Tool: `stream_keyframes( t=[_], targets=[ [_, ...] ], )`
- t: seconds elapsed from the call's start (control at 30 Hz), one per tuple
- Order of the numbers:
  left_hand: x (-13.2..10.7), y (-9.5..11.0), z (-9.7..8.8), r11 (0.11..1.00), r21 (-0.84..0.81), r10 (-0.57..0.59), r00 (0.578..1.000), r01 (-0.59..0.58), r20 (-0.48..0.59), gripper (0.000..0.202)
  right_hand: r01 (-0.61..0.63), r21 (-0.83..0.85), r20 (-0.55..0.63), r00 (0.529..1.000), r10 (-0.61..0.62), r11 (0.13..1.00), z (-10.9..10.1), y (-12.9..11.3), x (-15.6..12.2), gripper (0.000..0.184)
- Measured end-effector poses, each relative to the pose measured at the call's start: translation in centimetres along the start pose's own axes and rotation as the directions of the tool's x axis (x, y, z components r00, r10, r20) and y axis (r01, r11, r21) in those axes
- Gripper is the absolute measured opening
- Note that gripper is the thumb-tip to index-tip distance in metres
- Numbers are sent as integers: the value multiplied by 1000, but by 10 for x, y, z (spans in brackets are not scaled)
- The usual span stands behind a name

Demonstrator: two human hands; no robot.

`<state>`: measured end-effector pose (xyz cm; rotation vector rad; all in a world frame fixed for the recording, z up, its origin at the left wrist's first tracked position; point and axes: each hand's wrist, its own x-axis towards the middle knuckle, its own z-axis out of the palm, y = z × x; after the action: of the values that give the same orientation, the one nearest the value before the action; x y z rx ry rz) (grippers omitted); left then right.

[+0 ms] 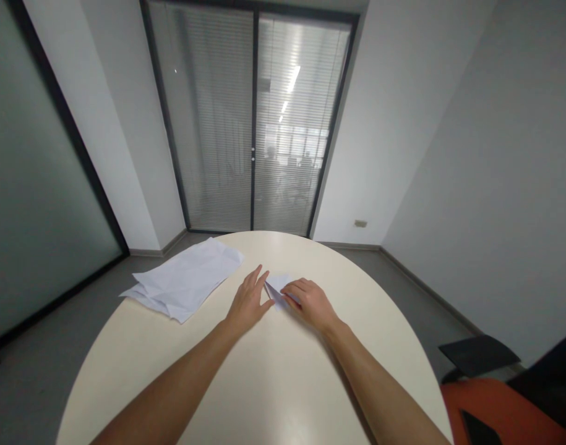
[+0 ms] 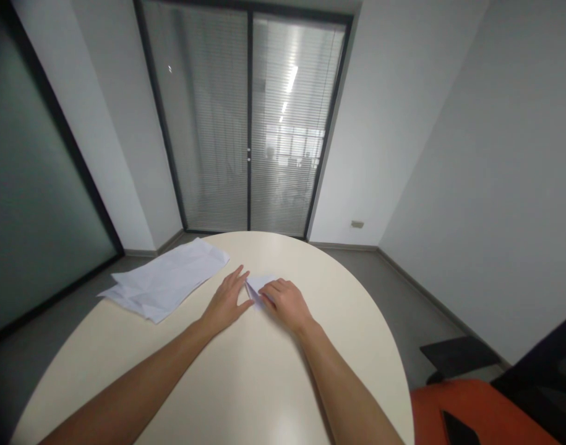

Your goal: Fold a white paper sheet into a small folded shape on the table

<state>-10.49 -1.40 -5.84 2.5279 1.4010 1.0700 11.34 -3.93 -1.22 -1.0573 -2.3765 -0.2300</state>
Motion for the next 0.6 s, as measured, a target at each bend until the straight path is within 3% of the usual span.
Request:
stream_keyframes(
  t=[0.23, 0.6],
  targets=[
    [0, 2, -2, 999, -23, 34, 986, -31, 165, 41, 2, 113, 115, 993, -15, 994, -1, -7, 0, 22],
    [1, 14, -11, 1000, 23, 8, 987, -12, 163, 22, -52, 327, 205, 979, -17, 944, 5, -5, -6, 18]
  ],
)
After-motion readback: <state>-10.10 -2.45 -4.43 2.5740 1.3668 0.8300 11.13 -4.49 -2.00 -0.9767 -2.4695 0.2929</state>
